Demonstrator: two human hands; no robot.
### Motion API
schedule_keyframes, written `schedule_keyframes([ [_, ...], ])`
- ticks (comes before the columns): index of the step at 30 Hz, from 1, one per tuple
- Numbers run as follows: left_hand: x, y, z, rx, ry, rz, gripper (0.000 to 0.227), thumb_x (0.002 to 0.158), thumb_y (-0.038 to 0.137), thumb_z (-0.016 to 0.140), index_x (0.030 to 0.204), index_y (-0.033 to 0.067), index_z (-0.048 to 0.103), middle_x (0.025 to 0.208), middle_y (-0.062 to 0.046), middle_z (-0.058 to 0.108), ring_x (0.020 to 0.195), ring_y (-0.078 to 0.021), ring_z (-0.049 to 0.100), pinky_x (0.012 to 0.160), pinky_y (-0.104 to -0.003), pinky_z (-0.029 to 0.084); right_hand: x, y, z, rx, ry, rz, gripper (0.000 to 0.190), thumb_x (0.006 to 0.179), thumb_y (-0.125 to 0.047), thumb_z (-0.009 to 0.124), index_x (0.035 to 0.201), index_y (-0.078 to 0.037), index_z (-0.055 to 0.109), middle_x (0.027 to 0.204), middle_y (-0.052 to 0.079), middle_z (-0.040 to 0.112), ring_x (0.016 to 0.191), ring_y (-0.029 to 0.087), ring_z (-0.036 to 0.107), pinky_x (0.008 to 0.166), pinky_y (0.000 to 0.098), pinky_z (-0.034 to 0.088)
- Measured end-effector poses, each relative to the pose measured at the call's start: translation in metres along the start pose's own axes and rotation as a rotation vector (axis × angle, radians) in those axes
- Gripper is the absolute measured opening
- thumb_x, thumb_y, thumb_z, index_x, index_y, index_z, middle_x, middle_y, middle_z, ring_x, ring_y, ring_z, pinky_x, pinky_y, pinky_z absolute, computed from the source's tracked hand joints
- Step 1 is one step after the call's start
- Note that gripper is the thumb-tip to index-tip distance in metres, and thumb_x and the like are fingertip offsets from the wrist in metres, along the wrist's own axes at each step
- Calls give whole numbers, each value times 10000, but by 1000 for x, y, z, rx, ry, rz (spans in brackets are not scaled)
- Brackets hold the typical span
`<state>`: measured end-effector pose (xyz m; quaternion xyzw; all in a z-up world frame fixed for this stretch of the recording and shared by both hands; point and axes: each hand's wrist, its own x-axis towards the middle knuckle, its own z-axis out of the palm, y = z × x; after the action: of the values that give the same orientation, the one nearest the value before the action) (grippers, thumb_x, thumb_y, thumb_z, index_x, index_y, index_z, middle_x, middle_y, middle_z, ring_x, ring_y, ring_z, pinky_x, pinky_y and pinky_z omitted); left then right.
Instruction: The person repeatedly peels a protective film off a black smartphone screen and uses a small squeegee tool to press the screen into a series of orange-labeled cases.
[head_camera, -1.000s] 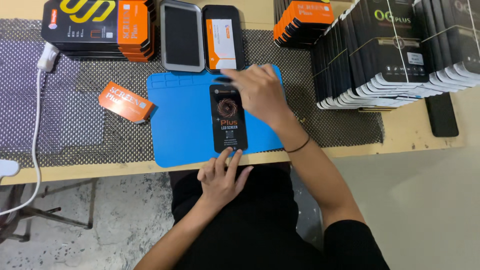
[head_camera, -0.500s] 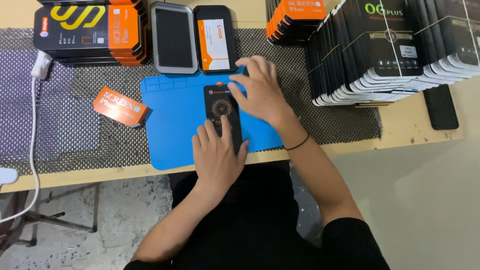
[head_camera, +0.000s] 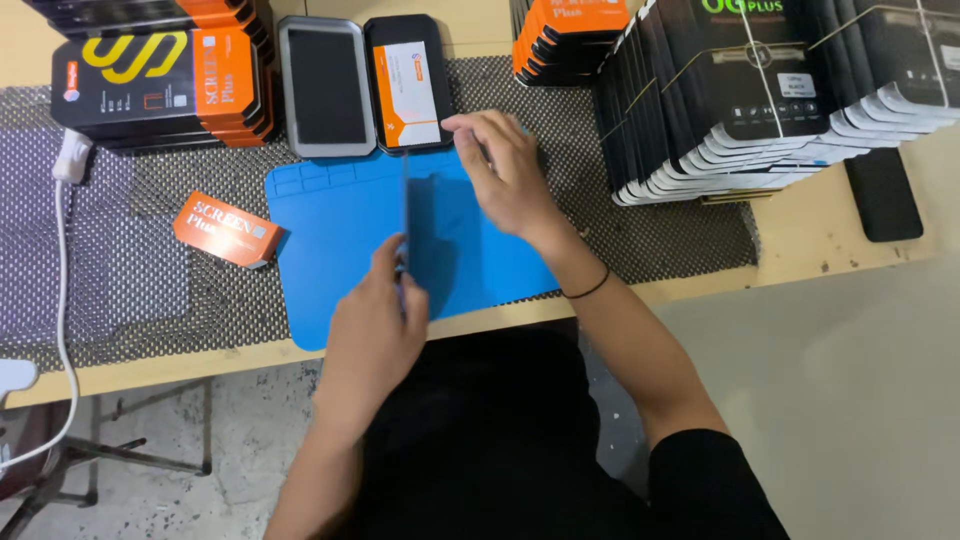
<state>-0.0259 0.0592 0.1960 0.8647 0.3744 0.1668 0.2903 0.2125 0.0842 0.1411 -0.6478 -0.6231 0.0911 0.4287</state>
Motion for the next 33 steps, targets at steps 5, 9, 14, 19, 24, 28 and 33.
schedule_keyframes([
  [5,1,-33,-14,-550,152,-124,446,1041,39,355,1422,-152,485,1073,-409,664,987,-525,696,738,-596,567,-2,0,8,126,-21,35,354,1062,-371,543,1218,-75,660,1063,152,659,1026,343,658,901,429,528],
  [9,11,-57,24,-916,321,-52,450,1103,134,308,1479,-66,452,1240,-302,637,1152,-392,651,914,-556,585,-7,-17,3,321,-175,144,483,1082,-435,465,1301,-36,626,1145,235,680,1027,365,695,892,472,549],
  [14,35,-57,43,-1167,347,27,458,1121,198,306,1511,-17,416,1333,-289,584,1234,-418,609,996,-617,550,-9,0,17,739,-379,132,372,1099,-283,433,1064,-19,693,870,142,737,803,209,723,730,317,567],
  [19,49,-63,67,-1265,423,23,448,1125,214,349,1507,-8,423,1337,-244,598,1226,-355,619,1005,-549,572,-4,-25,2,806,-347,45,341,1055,-315,526,1185,-15,623,838,152,723,705,196,702,671,314,562],
  [24,50,-54,69,-1140,428,67,458,1118,248,452,1532,60,400,1382,-245,551,1298,-393,557,1069,-610,504,-5,-34,2,730,-267,-24,313,1018,-221,622,1268,-38,578,840,121,721,573,125,631,556,233,524],
  [28,47,-41,71,-1167,372,68,469,1016,171,628,1435,59,448,1161,-119,608,1022,-197,615,898,-385,587,-3,-25,9,813,-152,-51,260,1008,-201,601,1207,-34,595,842,95,703,538,72,575,478,204,479],
  [33,46,-50,87,-1197,316,112,426,928,101,737,1306,64,544,1045,-64,643,969,-154,610,878,-371,550,-4,-18,12,918,-75,-25,261,1021,-208,556,1211,-31,571,871,92,681,550,82,572,466,213,472],
])
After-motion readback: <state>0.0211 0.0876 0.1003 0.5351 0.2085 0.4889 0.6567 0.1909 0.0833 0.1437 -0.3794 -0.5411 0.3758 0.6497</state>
